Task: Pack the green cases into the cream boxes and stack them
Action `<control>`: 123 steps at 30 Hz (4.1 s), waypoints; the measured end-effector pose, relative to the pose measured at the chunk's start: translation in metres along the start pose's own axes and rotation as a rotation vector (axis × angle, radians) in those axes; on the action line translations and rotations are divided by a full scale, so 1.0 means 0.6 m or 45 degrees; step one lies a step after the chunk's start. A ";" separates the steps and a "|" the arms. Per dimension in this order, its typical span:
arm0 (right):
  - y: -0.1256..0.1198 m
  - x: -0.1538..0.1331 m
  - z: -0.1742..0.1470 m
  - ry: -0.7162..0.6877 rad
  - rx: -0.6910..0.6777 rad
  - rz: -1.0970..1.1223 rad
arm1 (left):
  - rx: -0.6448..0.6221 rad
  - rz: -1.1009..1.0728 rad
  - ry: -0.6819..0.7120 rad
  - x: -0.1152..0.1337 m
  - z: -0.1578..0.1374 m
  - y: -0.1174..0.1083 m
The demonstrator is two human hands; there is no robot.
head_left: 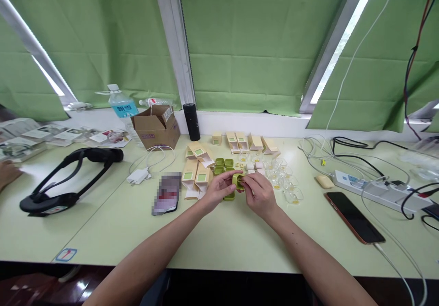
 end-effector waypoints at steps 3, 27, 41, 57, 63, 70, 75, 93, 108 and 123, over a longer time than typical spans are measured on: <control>0.001 -0.001 0.001 -0.015 -0.003 0.018 | 0.008 0.021 0.005 -0.002 0.000 -0.002; -0.002 -0.008 0.005 -0.191 0.019 -0.022 | -0.012 0.030 -0.068 -0.006 0.005 0.000; -0.008 0.002 0.002 -0.134 0.098 -0.063 | 0.303 0.031 0.051 0.005 0.008 -0.017; 0.014 0.026 -0.017 0.246 -0.004 0.223 | 0.444 0.211 0.091 0.015 0.004 -0.010; 0.015 0.018 -0.015 0.170 -0.036 0.185 | 0.538 0.367 0.128 0.019 0.005 -0.020; 0.011 0.021 -0.011 0.216 -0.042 0.191 | 0.515 0.306 0.046 0.016 0.008 -0.028; 0.009 0.024 -0.012 0.238 -0.053 0.195 | 0.445 0.200 -0.003 0.015 0.008 -0.030; 0.006 -0.007 -0.001 -0.056 -0.006 -0.025 | -0.002 -0.405 -0.156 0.003 0.003 0.016; 0.002 -0.010 -0.004 -0.087 0.055 -0.034 | -0.017 -0.412 -0.160 0.003 0.002 0.018; -0.004 -0.015 0.006 -0.105 0.076 -0.003 | -0.021 -0.411 -0.148 0.006 -0.001 0.021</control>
Point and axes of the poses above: each hand's wrist, its own z-axis towards the middle knuckle, its own y-axis out of the palm, x = y × z, the point moved 5 cm from there along z, towards the middle knuckle, and after that the axes turned 10 degrees about -y, right-handed, at the moved point
